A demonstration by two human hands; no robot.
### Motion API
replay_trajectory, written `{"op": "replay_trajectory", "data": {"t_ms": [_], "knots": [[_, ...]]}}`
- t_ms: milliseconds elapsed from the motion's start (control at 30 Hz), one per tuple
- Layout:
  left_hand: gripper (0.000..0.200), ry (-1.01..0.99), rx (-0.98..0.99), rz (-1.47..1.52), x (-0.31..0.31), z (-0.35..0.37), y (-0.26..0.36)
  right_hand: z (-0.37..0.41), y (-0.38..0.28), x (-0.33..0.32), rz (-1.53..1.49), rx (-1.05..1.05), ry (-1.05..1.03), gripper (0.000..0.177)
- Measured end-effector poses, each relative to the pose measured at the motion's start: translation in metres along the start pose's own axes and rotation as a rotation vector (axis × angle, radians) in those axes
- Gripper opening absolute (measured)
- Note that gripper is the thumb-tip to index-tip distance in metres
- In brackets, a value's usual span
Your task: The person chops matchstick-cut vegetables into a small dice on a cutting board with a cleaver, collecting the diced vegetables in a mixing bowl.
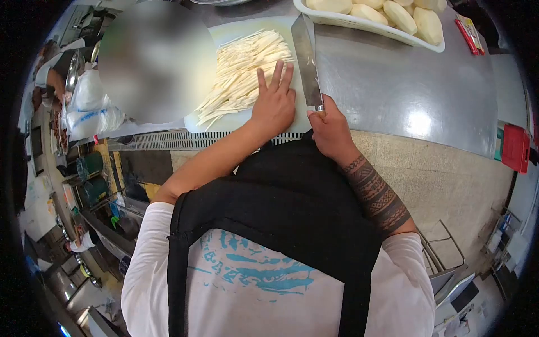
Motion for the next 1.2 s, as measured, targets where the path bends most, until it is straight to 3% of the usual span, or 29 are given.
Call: {"op": "replay_trajectory", "data": {"t_ms": [133,200,267,300,333,400,433,500,600,633,700,833,933,1200], "knots": [[0.018,-0.034,-0.009,-0.019,-0.017,0.043,-0.024,-0.002,-0.011,0.004,0.018,0.015,-0.002,0.043],[0.015,-0.058,-0.018,-0.053,-0.017,0.059,-0.040,-0.011,-0.008,0.013,0.022,-0.162,0.002,0.044],[0.013,0.110,0.075,-0.009,-0.023,0.068,-0.048,-0.014,-0.006,0.025,0.038,-0.217,-0.009,0.045],[0.030,0.052,0.080,-0.045,-0.025,0.068,-0.051,-0.015,-0.013,0.031,0.054,-0.269,-0.013,0.047],[0.030,0.055,0.076,-0.046,-0.030,0.067,-0.050,-0.013,-0.018,0.032,0.057,-0.272,-0.016,0.047],[0.063,0.120,0.036,0.068,-0.041,0.062,-0.050,-0.011,-0.027,0.033,0.060,-0.253,-0.026,0.048],[0.063,0.124,0.035,0.070,-0.041,0.062,-0.053,-0.012,-0.028,0.032,0.064,-0.255,-0.025,0.048],[0.096,0.096,-0.078,0.014,-0.037,0.064,-0.068,-0.016,-0.025,0.024,0.125,-0.196,0.037,0.047],[0.100,0.100,-0.155,0.018,-0.024,0.067,-0.093,-0.016,-0.027,0.015,0.184,-0.138,0.076,0.049],[0.098,0.081,-0.102,-0.067,-0.019,0.066,-0.097,-0.014,-0.031,0.014,0.185,-0.132,0.084,0.049],[0.094,0.072,-0.089,-0.089,-0.014,0.065,-0.100,-0.010,-0.029,0.016,0.146,0.046,0.043,0.052],[0.083,0.055,-0.078,-0.075,-0.015,0.063,-0.105,0.000,-0.026,0.024,0.098,-0.001,0.106,0.055],[0.080,0.085,-0.009,-0.063,-0.017,0.065,-0.109,0.009,-0.024,0.031,0.080,0.084,0.108,0.058],[0.082,0.013,0.119,-0.088,-0.023,0.067,-0.112,0.027,-0.027,0.048,0.103,0.112,0.181,0.059]]}}
Point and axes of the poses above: each hand's wrist, its own z-axis away from the middle knuckle, its own x-axis out of the palm, y = z × x, the point moved 6 cm from there along -z, towards the middle knuckle, and after that the axes turned 12 degrees about y, right-handed, at the moved point
